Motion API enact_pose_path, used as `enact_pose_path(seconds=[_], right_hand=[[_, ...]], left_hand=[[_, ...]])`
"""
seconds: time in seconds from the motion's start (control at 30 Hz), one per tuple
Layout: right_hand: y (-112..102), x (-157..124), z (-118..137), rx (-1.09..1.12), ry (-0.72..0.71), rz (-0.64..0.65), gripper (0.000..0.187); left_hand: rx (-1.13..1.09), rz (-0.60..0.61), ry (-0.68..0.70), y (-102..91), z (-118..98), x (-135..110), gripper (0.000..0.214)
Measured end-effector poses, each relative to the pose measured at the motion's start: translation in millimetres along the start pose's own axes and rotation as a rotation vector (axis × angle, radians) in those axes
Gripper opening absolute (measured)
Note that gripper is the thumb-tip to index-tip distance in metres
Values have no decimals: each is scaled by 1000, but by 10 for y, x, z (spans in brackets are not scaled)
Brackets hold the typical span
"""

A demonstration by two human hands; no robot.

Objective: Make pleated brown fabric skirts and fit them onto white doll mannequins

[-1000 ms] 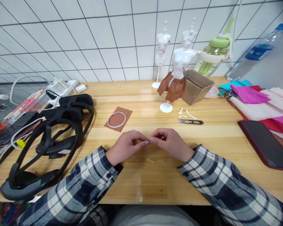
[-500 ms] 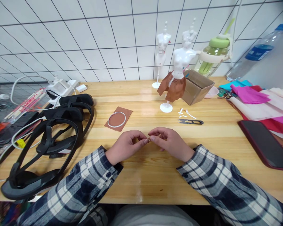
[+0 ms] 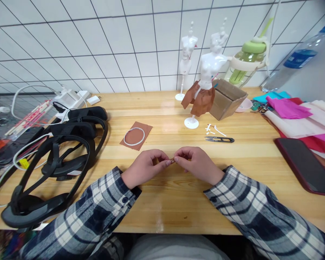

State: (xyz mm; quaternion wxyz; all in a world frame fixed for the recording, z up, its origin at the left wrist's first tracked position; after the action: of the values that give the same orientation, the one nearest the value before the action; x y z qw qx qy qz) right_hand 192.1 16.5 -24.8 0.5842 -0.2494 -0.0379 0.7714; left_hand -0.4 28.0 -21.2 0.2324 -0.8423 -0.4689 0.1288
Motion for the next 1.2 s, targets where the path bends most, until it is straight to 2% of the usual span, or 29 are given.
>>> enact_pose_path(seconds=[0.13,0.33,0.7,0.8,0.97,1.1,1.2], right_hand=[[1,-2,-13,56,20,60,24],[15,-1,-5,8,-26,-8,18],[37,11,-11,-105,-36,-22,13],[29,20,-30,-61,-23,-41,12],[-12,16,-14,48,26,3,15],[-64,19,3,87,49,-66,15],[-66,25,-13,130,75,-28,21]], left_hand=[[10,-10,16,-4,-9,1,31],[31,5,33,3,-4,-17,31],[-38,38,57,12,71,-9,26],[-70,48,58,5,68,-12,25],[-58,28,36,-19,46,2,25],[-68,-7,21,-32,29,10,25],[-143,-6,1,-33,1,11,24]])
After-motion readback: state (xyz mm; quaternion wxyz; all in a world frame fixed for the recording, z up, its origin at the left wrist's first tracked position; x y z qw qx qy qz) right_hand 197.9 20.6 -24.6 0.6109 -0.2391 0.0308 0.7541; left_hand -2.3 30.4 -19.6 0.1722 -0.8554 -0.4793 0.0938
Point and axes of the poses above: each hand's wrist, its own x-axis towards the middle knuckle, its own y-axis out of the palm, z = x × y, the point moved 1 cm from there along x, towards the middle knuckle, and after that the axes turned 11 degrees about y, right-handed, at the moved point
